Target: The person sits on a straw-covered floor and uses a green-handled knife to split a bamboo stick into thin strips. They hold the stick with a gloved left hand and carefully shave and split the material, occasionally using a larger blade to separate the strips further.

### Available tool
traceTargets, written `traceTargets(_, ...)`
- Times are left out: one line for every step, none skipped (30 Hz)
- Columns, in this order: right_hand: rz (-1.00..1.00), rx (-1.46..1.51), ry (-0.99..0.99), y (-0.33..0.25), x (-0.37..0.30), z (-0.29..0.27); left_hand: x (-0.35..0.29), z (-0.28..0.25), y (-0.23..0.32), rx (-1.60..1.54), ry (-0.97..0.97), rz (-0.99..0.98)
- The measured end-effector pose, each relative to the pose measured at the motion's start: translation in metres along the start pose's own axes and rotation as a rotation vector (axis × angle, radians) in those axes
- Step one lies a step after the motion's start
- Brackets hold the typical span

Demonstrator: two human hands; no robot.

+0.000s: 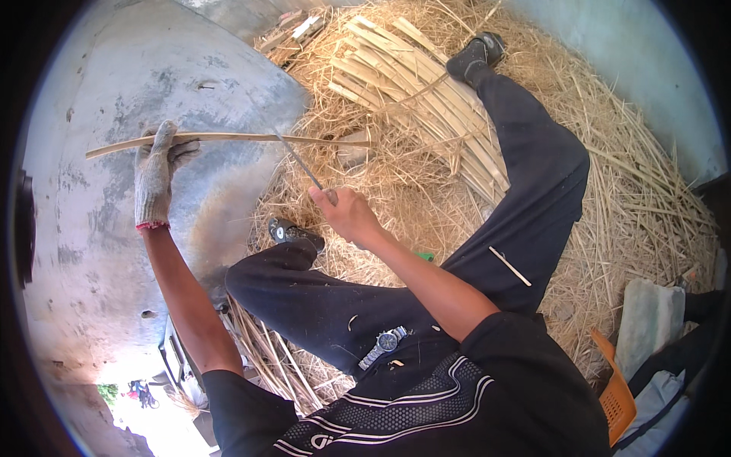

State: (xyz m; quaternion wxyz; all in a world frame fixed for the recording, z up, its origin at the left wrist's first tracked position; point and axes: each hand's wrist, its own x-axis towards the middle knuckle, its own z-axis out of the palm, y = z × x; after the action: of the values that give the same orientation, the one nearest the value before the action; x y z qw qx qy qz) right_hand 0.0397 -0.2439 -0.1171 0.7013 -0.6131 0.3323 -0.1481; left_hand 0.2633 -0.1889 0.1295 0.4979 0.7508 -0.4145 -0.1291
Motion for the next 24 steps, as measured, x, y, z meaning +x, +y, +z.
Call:
traceTargets(0.025,-0.007,0.027,0.014,0.006,0.003,0.000,-0.003,-0.005,0.001,-0.002,-0.008)
traceTargets(0.041,-0.013,0.048,0.026,0.014,0.007,-0.001,-0.006,-0.004,0.007,0.004,-0.011)
traceTargets(0.179,0.021,0.066,0.043,0.023,0.008,-0.005,-0.007,-0.002,0.003,0.029,-0.026)
traceTargets(0.321,0.052,0.093,0.066,0.031,0.003,-0.007,-0.003,-0.001,-0.007,0.046,-0.039)
traceTargets(0.381,0.141,0.223,0.087,0.031,-0.004,-0.010,-0.001,-0.004,-0.022,0.066,-0.055)
traceTargets(0.404,0.137,0.284,0.108,0.031,-0.011,-0.012,-0.007,-0.006,-0.022,0.070,-0.048)
traceTargets(0.422,0.144,0.343,0.127,0.031,-0.019,-0.014,-0.013,-0.004,-0.017,0.080,-0.033)
traceTargets(0.445,0.083,0.367,0.160,0.041,-0.033,-0.012,-0.014,-0.004,-0.028,0.076,-0.016)
traceTargets(0.471,0.024,0.397,0.193,0.051,-0.049,-0.007,-0.014,-0.003,-0.059,0.163,0.016)
traceTargets(0.508,0.076,0.382,0.192,0.054,-0.045,-0.011,-0.025,0.000,-0.075,0.245,0.050)
traceTargets(0.543,0.127,0.363,0.187,0.056,-0.039,-0.018,-0.040,0.008,-0.084,0.332,0.089)
traceTargets(0.566,0.256,0.291,0.159,0.043,-0.020,-0.034,-0.068,0.012,-0.070,0.446,0.121)
traceTargets(0.546,0.301,0.282,0.154,0.040,-0.018,-0.039,-0.084,0.018,-0.089,0.502,0.154)
traceTargets(0.524,0.350,0.261,0.152,0.039,-0.020,-0.043,-0.103,0.027,-0.098,0.563,0.194)
traceTargets(0.486,0.420,0.248,0.155,0.040,-0.026,-0.044,-0.117,0.035,-0.119,0.615,0.235)
traceTargets(0.458,0.491,0.234,0.159,0.042,-0.031,-0.048,-0.128,0.045,-0.144,0.638,0.256)
traceTargets(0.426,0.568,0.220,0.157,0.043,-0.039,-0.050,-0.136,0.048,-0.187,0.656,0.271)
traceTargets(0.407,0.644,0.174,0.151,0.041,-0.037,-0.061,-0.152,0.054,-0.204,0.689,0.281)
traceTargets(0.391,0.722,0.130,0.144,0.041,-0.035,-0.070,-0.166,0.058,-0.210,0.719,0.283)
traceTargets(0.342,0.817,0.092,0.134,0.039,-0.032,-0.080,-0.178,0.063,-0.214,0.739,0.281)
traceTargets(0.303,0.911,0.056,0.127,0.035,-0.032,-0.091,-0.184,0.065,-0.220,0.757,0.273)
traceTargets(0.264,1.007,0.023,0.120,0.034,-0.031,-0.098,-0.190,0.066,-0.228,0.770,0.265)
traceTargets(0.234,1.147,-0.037,0.113,0.033,-0.031,-0.105,-0.198,0.070,-0.243,0.782,0.275)
traceTargets(0.211,1.154,-0.079,0.108,0.031,-0.033,-0.111,-0.206,0.065,-0.260,0.810,0.266)
